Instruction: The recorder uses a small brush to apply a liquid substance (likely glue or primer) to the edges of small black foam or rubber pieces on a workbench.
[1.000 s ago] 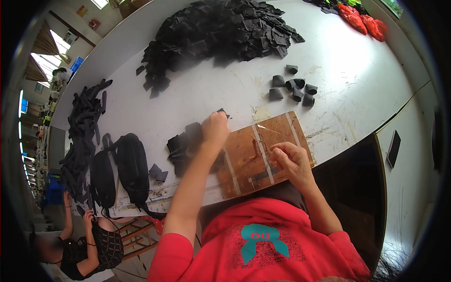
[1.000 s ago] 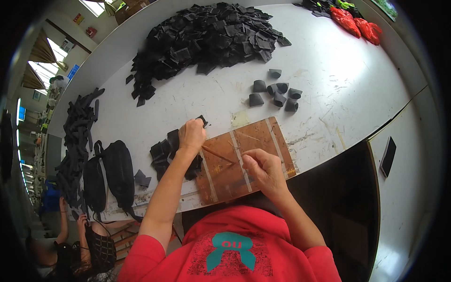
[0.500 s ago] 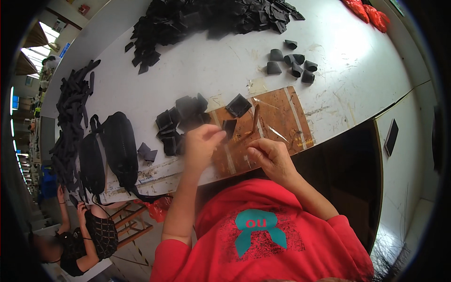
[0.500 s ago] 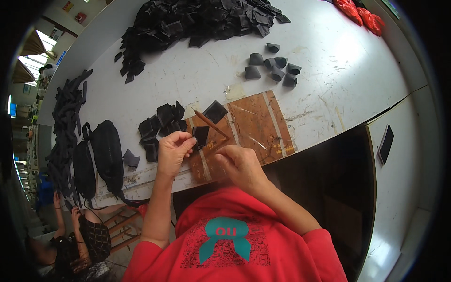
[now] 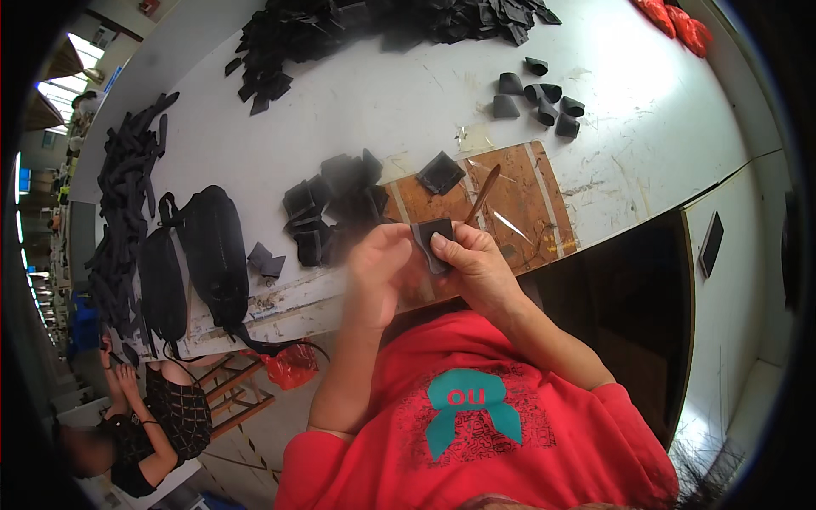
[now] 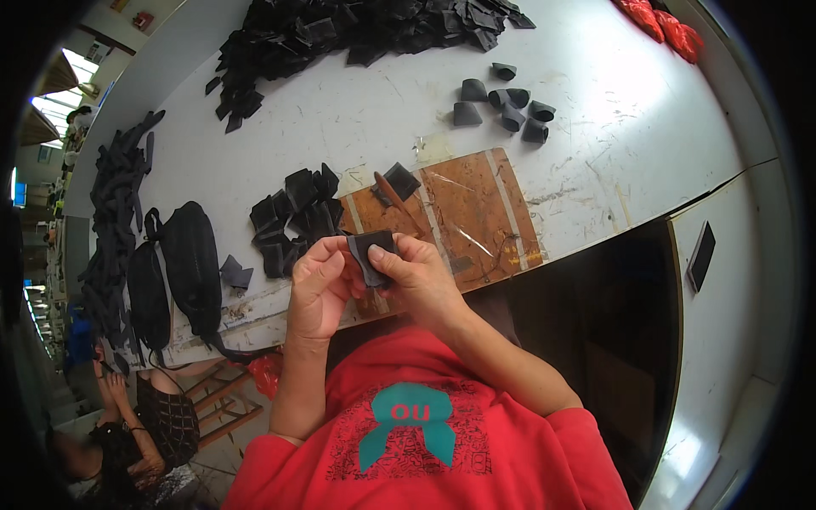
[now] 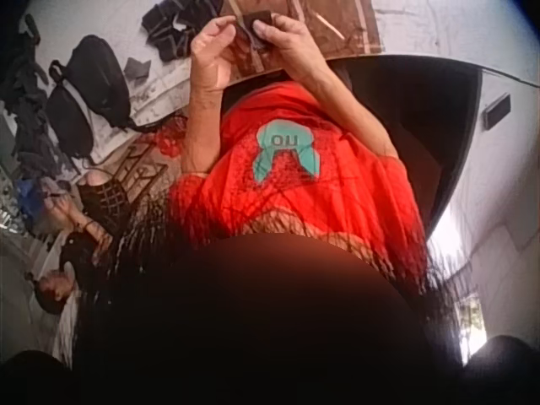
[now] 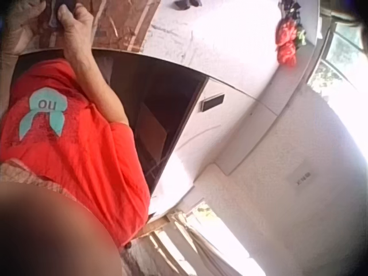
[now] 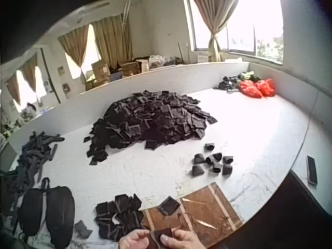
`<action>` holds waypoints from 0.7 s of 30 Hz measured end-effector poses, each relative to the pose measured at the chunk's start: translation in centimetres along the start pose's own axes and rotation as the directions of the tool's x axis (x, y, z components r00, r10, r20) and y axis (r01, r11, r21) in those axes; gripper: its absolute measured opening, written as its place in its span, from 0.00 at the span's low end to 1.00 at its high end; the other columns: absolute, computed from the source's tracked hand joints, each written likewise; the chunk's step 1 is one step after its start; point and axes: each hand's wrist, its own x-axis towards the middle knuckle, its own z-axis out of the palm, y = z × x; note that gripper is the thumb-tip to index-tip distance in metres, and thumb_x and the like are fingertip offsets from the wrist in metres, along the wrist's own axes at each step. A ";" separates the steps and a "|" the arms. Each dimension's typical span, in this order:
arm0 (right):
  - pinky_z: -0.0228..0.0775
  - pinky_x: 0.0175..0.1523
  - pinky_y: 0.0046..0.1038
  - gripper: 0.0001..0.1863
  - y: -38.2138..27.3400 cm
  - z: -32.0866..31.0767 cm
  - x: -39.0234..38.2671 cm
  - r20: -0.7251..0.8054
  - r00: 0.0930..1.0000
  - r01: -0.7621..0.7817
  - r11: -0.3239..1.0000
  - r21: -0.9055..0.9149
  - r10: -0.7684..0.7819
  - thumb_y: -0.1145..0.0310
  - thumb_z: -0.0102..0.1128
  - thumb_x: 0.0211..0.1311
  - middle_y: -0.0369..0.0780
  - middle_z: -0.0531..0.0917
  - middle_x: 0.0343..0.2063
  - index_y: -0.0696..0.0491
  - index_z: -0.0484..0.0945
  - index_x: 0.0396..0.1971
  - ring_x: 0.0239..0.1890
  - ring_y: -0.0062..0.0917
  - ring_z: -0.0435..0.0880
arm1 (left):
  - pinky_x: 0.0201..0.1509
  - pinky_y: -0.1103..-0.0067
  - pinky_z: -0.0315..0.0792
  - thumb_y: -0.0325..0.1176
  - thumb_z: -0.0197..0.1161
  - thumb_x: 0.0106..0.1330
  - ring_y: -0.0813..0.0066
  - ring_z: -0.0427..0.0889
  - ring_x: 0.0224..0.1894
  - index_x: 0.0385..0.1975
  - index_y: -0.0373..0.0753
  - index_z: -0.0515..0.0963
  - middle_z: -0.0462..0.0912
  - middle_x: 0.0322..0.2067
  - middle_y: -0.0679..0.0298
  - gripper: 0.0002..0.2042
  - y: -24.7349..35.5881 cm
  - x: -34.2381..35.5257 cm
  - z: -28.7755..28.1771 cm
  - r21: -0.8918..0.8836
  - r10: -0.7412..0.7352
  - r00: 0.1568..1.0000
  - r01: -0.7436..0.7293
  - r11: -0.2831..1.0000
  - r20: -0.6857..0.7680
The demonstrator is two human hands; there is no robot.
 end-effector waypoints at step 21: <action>0.70 0.37 0.33 0.21 1.3 2.2 1.7 0.352 0.589 0.248 -0.251 -0.935 -0.728 0.71 0.61 0.47 0.50 0.74 0.37 0.60 0.68 0.42 0.34 0.40 0.77 | 0.25 0.89 0.61 0.25 0.61 0.56 0.88 0.67 0.21 0.27 0.33 0.77 0.73 0.20 0.72 0.03 0.0 0.5 -2.3 0.682 0.579 0.804 -0.346 0.644 -0.138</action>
